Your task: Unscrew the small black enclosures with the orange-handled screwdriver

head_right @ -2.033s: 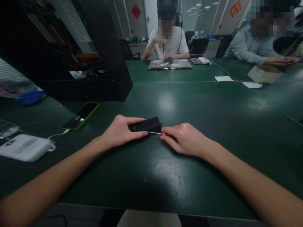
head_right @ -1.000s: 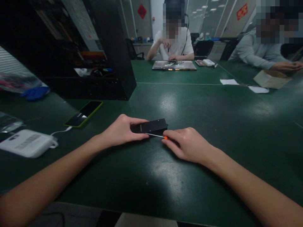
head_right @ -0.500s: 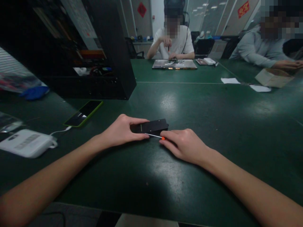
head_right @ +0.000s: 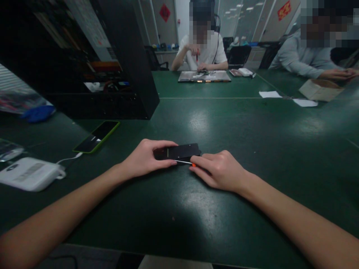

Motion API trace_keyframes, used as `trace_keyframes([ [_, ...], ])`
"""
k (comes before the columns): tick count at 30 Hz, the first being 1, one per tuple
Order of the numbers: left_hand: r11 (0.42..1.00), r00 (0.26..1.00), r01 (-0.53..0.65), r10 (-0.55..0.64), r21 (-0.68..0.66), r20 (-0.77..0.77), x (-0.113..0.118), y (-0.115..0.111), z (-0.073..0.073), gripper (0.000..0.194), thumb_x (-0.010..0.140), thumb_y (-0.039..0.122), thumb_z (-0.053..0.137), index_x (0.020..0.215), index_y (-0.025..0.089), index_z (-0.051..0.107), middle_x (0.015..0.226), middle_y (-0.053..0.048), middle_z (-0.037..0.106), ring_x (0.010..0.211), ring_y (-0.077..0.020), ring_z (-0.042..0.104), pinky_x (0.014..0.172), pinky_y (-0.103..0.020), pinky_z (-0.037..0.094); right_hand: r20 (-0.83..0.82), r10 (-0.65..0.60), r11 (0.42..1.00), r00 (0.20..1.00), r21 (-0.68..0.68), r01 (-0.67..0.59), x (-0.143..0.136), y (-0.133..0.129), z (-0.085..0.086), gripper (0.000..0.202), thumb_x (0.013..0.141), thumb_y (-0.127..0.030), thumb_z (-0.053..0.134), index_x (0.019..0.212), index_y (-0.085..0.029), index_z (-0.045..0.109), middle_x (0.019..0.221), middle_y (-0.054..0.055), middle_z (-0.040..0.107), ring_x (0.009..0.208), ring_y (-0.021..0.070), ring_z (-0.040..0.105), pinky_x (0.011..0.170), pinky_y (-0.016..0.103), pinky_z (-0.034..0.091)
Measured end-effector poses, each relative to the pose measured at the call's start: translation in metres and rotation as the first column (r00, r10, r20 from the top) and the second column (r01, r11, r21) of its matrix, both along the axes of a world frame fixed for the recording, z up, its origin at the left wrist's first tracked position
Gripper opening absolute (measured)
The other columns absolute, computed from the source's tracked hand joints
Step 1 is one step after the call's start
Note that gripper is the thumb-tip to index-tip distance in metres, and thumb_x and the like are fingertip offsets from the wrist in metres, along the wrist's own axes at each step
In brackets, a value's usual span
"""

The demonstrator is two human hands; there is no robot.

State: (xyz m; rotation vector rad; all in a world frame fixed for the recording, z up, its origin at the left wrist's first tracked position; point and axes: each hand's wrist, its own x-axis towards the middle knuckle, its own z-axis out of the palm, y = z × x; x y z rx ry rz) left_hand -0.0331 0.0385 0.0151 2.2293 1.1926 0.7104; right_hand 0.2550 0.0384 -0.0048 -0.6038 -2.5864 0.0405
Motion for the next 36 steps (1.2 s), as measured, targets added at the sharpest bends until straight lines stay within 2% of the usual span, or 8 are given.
trace_keyframes([
  [4,1.000,1.000,0.005,-0.005,-0.023,0.028,-0.001,0.002,-0.002,0.053,0.085,0.045,0.082,0.130,0.018,0.073,0.117,-0.008,0.080,0.095,-0.0229,0.076,0.086,-0.033,0.059,-0.014,0.019,0.999,1.000,-0.027,-0.019,0.002,0.004,-0.001,0.024,0.106,-0.028,0.054,0.120,-0.016,0.069,0.084,0.002,0.073,0.064,0.0099,0.063,0.057,0.023,0.043],
  [11,0.991,0.991,0.133,-0.133,-0.020,-0.001,-0.013,0.009,0.001,0.058,0.086,0.041,0.082,0.136,0.016,0.070,0.114,-0.008,0.080,0.094,-0.0222,0.076,0.083,-0.031,0.055,-0.043,0.037,0.991,0.998,-0.127,-0.042,0.005,0.007,0.001,0.023,0.105,-0.029,0.057,0.117,-0.015,0.071,0.081,0.002,0.072,0.064,0.0104,0.064,0.059,0.024,0.044],
  [17,0.998,0.998,0.059,-0.060,-0.018,-0.014,-0.006,0.005,0.000,0.061,0.085,0.044,0.082,0.138,0.015,0.070,0.100,-0.006,0.082,0.080,-0.0207,0.074,0.074,-0.031,0.054,0.003,-0.047,0.992,0.999,-0.119,0.047,-0.002,-0.004,0.004,0.028,0.107,-0.031,0.052,0.121,-0.015,0.070,0.092,0.006,0.077,0.072,0.0137,0.070,0.067,0.025,0.051],
  [24,0.994,0.994,0.096,-0.094,-0.043,0.050,-0.006,0.004,0.000,0.054,0.090,0.039,0.078,0.138,0.016,0.069,0.114,-0.009,0.081,0.092,-0.0225,0.077,0.083,-0.033,0.058,0.016,-0.044,0.997,0.999,-0.061,0.045,-0.003,-0.007,0.008,0.028,0.107,-0.031,0.051,0.120,-0.016,0.070,0.088,0.005,0.075,0.068,0.0123,0.067,0.062,0.024,0.048],
  [28,0.989,0.987,0.147,-0.148,0.027,0.064,-0.006,0.004,0.001,0.045,0.098,0.034,0.067,0.139,0.017,0.069,0.128,-0.011,0.077,0.111,-0.0245,0.076,0.098,-0.036,0.056,-0.005,-0.024,1.000,1.000,-0.014,0.024,0.002,-0.003,0.007,0.025,0.106,-0.029,0.055,0.120,-0.015,0.070,0.085,0.003,0.074,0.066,0.0116,0.065,0.060,0.024,0.046],
  [30,0.987,0.983,0.157,-0.159,0.036,0.086,-0.006,0.005,0.000,0.039,0.103,0.033,0.059,0.137,0.018,0.070,0.130,-0.010,0.076,0.114,-0.0234,0.075,0.100,-0.035,0.055,-0.003,0.000,1.000,1.000,0.017,0.000,0.006,0.000,0.007,0.025,0.105,-0.028,0.056,0.121,-0.015,0.069,0.083,0.003,0.073,0.063,0.0114,0.064,0.058,0.025,0.045],
  [33,0.991,0.984,0.129,-0.132,0.032,0.123,-0.005,0.005,-0.002,0.038,0.107,0.033,0.052,0.134,0.018,0.072,0.127,-0.009,0.078,0.109,-0.0217,0.076,0.097,-0.033,0.056,-0.061,0.042,0.999,0.997,0.017,-0.041,0.012,0.005,0.009,0.024,0.102,-0.027,0.060,0.121,-0.016,0.069,0.080,0.001,0.073,0.060,0.0111,0.062,0.056,0.026,0.044],
  [36,0.997,0.979,0.054,-0.064,0.057,0.192,-0.006,0.006,-0.001,0.035,0.107,0.035,0.052,0.123,0.018,0.078,0.124,-0.008,0.079,0.109,-0.0218,0.075,0.096,-0.032,0.056,-0.191,0.004,0.999,0.981,-0.046,-0.013,0.014,0.008,0.012,0.020,0.100,-0.025,0.063,0.117,-0.016,0.070,0.089,0.004,0.077,0.069,0.0125,0.068,0.064,0.026,0.050],
])
